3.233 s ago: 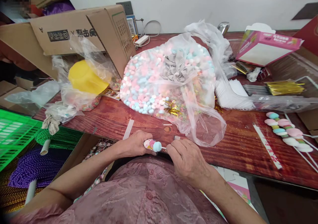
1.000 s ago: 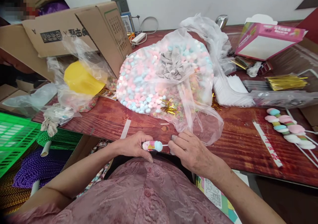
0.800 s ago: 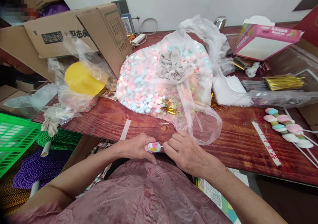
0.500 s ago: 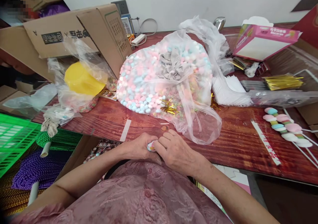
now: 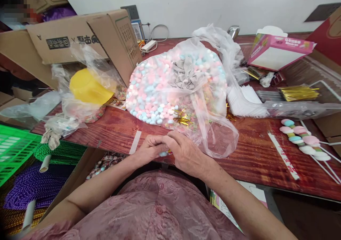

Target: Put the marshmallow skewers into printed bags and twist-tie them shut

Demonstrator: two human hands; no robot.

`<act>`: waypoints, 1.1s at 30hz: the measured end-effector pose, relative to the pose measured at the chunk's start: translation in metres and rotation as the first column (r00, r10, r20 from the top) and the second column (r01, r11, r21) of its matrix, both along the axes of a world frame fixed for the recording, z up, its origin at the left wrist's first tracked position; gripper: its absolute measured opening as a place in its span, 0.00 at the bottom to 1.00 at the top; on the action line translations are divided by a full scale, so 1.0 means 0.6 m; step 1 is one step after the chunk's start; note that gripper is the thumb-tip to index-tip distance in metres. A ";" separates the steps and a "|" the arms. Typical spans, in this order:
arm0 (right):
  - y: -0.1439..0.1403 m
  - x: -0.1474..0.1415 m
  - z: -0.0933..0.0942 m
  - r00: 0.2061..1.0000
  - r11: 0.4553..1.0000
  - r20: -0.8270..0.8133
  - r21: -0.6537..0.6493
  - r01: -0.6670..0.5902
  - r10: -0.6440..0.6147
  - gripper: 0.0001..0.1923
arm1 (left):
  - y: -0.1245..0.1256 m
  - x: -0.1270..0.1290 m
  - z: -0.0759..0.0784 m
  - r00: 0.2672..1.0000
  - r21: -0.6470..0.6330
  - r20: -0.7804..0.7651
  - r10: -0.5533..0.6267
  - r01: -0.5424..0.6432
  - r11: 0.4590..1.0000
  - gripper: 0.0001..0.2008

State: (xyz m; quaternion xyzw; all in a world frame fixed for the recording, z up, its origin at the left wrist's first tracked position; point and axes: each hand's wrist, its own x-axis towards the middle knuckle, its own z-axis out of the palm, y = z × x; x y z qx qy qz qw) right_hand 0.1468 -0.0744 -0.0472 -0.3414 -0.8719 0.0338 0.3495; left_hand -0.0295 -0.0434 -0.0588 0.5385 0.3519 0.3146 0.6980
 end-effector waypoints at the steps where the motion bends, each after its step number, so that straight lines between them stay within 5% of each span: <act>1: 0.006 -0.003 0.002 0.999 1.000 -0.036 0.017 0.006 -0.006 0.24 | 0.000 0.003 -0.003 0.998 0.032 0.036 0.046 -0.048 0.998 0.17; 4: 0.018 0.003 0.012 0.967 0.989 -0.217 0.040 0.144 -0.132 0.26 | 0.005 0.008 -0.006 0.975 0.048 0.086 0.207 -0.211 0.976 0.13; 7: 0.017 0.007 0.008 0.804 0.936 -0.485 -0.112 0.333 -0.344 0.29 | 0.017 0.012 -0.002 0.922 0.058 0.173 0.345 -0.360 0.931 0.10; 10: 0.011 -0.015 -0.013 0.737 0.908 -0.546 -0.348 0.233 -0.398 0.18 | 0.027 0.024 0.005 0.886 0.125 0.261 0.383 -0.424 0.897 0.07; 13: 0.012 -0.046 -0.036 0.654 0.918 -0.658 -0.361 0.163 -0.374 0.08 | 0.026 0.037 0.006 0.890 0.176 0.303 0.341 -0.404 0.898 0.06; 16: 0.021 -0.054 -0.043 0.538 0.930 -0.763 -0.340 0.137 -0.358 0.07 | 0.016 0.040 -0.004 0.910 0.077 0.310 0.275 -0.312 0.947 0.12; 19: 0.028 -0.046 -0.040 0.539 0.933 -0.768 -0.341 0.114 -0.346 0.10 | 0.010 0.032 -0.013 0.931 0.037 0.294 0.215 -0.236 0.971 0.18; 24: 0.026 -0.055 -0.039 0.571 0.954 -0.764 -0.259 0.151 -0.299 0.16 | 0.012 0.019 -0.009 0.938 0.139 0.245 0.244 -0.283 0.949 0.13; 33: 0.034 -0.075 -0.033 0.541 0.940 -0.769 -0.263 0.215 -0.339 0.12 | 0.006 0.029 0.004 0.889 -0.307 0.409 0.207 -0.080 0.948 0.18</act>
